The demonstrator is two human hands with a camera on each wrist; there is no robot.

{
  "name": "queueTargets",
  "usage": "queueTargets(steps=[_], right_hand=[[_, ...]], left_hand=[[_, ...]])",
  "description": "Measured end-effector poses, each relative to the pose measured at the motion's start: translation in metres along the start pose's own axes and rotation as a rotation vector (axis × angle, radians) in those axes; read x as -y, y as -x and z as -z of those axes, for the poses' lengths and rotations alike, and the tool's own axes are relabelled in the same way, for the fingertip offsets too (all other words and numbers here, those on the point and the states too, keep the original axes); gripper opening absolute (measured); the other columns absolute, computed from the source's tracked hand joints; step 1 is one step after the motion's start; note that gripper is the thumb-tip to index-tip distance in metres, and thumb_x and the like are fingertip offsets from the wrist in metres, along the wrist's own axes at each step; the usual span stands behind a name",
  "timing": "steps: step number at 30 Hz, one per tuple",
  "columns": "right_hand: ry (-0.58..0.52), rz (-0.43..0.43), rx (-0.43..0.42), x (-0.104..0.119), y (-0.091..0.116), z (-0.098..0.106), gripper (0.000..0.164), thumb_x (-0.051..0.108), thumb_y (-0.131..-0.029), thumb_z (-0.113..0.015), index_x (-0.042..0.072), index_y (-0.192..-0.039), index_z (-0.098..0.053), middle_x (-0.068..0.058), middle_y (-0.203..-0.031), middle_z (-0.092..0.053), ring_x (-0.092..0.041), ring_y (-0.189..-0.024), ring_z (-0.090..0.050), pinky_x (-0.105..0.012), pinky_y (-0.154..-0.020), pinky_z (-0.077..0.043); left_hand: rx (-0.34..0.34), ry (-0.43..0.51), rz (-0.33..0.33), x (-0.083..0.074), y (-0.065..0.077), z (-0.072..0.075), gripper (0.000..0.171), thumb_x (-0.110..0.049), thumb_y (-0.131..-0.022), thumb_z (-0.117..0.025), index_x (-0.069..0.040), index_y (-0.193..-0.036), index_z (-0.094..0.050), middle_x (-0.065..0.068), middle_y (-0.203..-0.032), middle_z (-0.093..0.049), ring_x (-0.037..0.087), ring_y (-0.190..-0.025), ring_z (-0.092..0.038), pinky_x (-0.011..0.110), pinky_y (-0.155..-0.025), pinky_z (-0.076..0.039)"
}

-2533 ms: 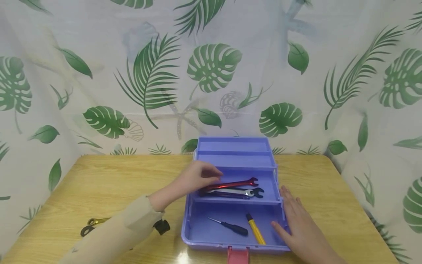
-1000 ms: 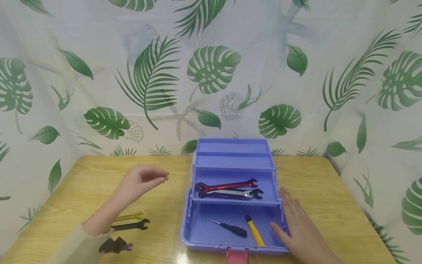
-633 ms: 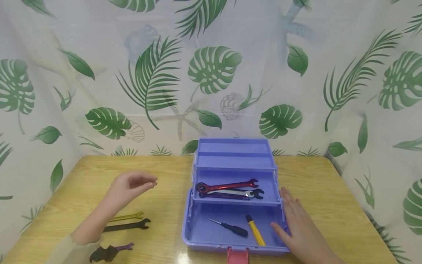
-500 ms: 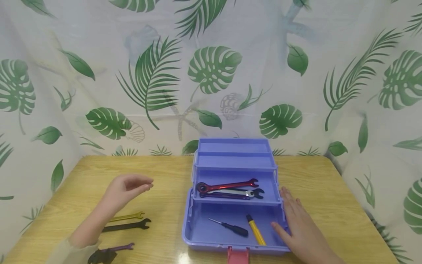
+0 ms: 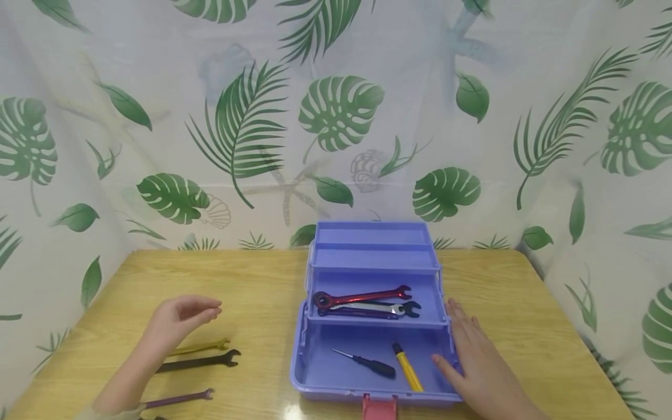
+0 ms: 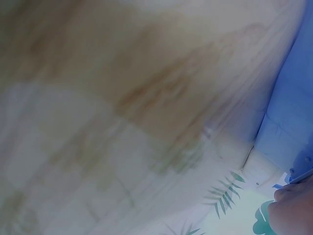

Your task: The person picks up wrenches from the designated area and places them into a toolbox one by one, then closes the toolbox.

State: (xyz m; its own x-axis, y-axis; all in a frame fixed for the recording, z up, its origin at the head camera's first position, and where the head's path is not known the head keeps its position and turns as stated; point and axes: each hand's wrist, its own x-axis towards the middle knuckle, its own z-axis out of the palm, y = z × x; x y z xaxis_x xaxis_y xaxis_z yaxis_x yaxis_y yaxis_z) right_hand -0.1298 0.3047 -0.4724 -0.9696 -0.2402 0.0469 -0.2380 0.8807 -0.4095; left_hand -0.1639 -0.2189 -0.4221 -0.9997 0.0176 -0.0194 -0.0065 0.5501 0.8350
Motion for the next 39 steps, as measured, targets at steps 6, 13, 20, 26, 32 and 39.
queueTargets(steps=[6, 13, 20, 26, 32, 39], right_hand=[[0.010, 0.011, -0.012, -0.001, 0.001, 0.000, 0.093, 0.048, -0.107, -0.056, 0.008, -0.171, -0.002, -0.025, -0.177, -0.014, -0.054, -0.159, -0.021, -0.026, -0.127, 0.020], [0.002, 0.022, -0.012, -0.001, 0.000, 0.000, 0.092, 0.047, -0.108, -0.056, 0.009, -0.171, -0.001, -0.024, -0.177, -0.014, -0.054, -0.159, -0.020, -0.027, -0.129, 0.019], [-0.018, 0.002, 0.003, 0.000, 0.000, 0.000, 0.093, 0.047, -0.108, -0.055, 0.011, -0.172, 0.001, -0.024, -0.178, -0.010, -0.058, -0.158, -0.018, -0.059, -0.134, 0.003], [-0.010, 0.002, 0.003, 0.000, 0.001, 0.000, 0.093, 0.047, -0.108, -0.055, 0.010, -0.171, 0.001, -0.025, -0.177, -0.010, -0.057, -0.158, -0.018, -0.051, -0.134, 0.010], [0.000, 0.008, 0.002, 0.000, 0.001, 0.000, 0.093, 0.048, -0.108, -0.055, 0.009, -0.171, 0.001, -0.025, -0.177, -0.011, -0.056, -0.158, -0.019, -0.044, -0.133, 0.014], [0.009, 0.011, -0.003, 0.001, 0.001, 0.001, 0.093, 0.048, -0.108, -0.056, 0.010, -0.171, 0.001, -0.025, -0.177, -0.012, -0.057, -0.158, -0.020, -0.042, -0.133, 0.014]], left_hand=[[-0.004, -0.004, 0.053, 0.015, 0.005, 0.001, 0.025, -0.013, -0.101, -0.072, 0.000, -0.122, -0.076, 0.016, -0.122, -0.079, 0.032, -0.115, -0.075, 0.039, -0.099, -0.062], [-0.027, -0.056, 0.066, 0.037, 0.008, 0.007, 0.025, -0.016, -0.101, -0.073, -0.001, -0.121, -0.076, 0.016, -0.123, -0.078, 0.034, -0.117, -0.074, 0.043, -0.100, -0.061], [-0.037, -0.072, 0.081, 0.052, 0.010, 0.011, 0.025, -0.014, -0.099, -0.075, 0.000, -0.120, -0.076, 0.017, -0.120, -0.079, 0.032, -0.112, -0.076, 0.035, -0.093, -0.064], [-0.021, -0.060, 0.081, 0.060, 0.007, 0.012, 0.026, -0.007, -0.096, -0.077, 0.004, -0.120, -0.075, 0.020, -0.118, -0.079, 0.029, -0.104, -0.078, 0.024, -0.085, -0.063], [0.009, -0.049, 0.093, 0.066, 0.006, 0.013, 0.028, -0.001, -0.093, -0.078, 0.006, -0.119, -0.074, 0.021, -0.116, -0.079, 0.024, -0.098, -0.077, 0.020, -0.080, -0.062], [0.030, -0.072, 0.110, 0.073, 0.005, 0.014, 0.029, -0.003, -0.092, -0.080, 0.005, -0.119, -0.075, 0.019, -0.114, -0.080, 0.022, -0.097, -0.077, 0.022, -0.080, -0.062]])
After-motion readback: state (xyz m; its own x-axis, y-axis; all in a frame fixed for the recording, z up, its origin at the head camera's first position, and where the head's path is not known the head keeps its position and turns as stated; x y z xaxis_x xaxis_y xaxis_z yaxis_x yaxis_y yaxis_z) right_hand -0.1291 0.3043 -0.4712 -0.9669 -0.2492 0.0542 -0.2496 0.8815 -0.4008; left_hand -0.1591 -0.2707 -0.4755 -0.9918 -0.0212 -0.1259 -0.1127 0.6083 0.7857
